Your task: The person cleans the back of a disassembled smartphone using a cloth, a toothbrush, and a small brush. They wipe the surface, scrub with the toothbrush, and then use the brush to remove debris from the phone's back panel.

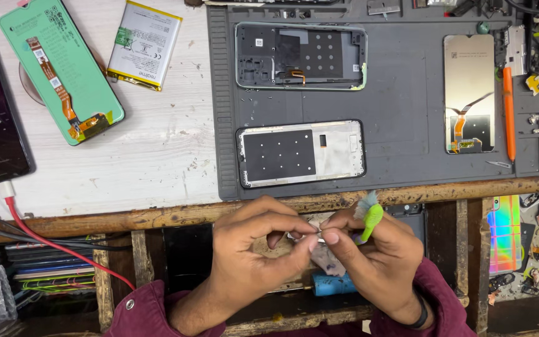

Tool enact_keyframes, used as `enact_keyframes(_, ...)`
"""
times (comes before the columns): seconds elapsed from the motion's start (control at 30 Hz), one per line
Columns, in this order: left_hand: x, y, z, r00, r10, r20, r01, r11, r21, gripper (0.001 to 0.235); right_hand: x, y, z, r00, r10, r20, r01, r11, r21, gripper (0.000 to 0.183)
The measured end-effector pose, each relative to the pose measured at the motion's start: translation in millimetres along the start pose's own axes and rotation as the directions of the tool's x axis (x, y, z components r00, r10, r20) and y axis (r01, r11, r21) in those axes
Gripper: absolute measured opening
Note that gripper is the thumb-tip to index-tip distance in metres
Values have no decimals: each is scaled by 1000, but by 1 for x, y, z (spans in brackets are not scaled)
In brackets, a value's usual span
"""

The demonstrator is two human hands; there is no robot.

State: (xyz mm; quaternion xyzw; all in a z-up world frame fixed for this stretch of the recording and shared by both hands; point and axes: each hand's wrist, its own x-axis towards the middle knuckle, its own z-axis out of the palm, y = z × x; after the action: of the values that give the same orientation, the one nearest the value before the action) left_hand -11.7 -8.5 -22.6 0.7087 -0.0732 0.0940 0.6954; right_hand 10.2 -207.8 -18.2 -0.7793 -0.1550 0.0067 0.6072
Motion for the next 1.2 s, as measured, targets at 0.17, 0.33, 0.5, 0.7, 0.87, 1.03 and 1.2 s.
enact_keyframes(0.17,0,-7,0,993,-33,-114,26,997,-68,12,0,-5,0,988,156,8,-155,975,159,36)
enact_keyframes(0.33,2,-9,-3,973,-79,-215,48,988,-146,12,0,-5,7,972,81,220,-99,992,75,43)
enact_keyframes(0.5,-3,-8,0,978,-39,-204,19,995,-96,13,-7,5,14,964,95,249,-121,988,94,39)
enact_keyframes(0.7,-3,-5,0,980,-50,-190,34,995,-91,12,-6,8,20,979,90,183,-106,991,84,40)
enact_keyframes(0.87,-4,-8,1,978,-83,-189,52,985,-164,11,-6,8,22,988,90,129,-97,994,47,43)
enact_keyframes(1.03,-5,-11,2,980,-90,-179,54,978,-200,10,-8,14,23,984,68,162,-87,990,110,43)
enact_keyframes(1.2,-5,-11,2,979,-102,-178,62,974,-220,10,-11,17,23,983,85,162,-104,988,117,42)
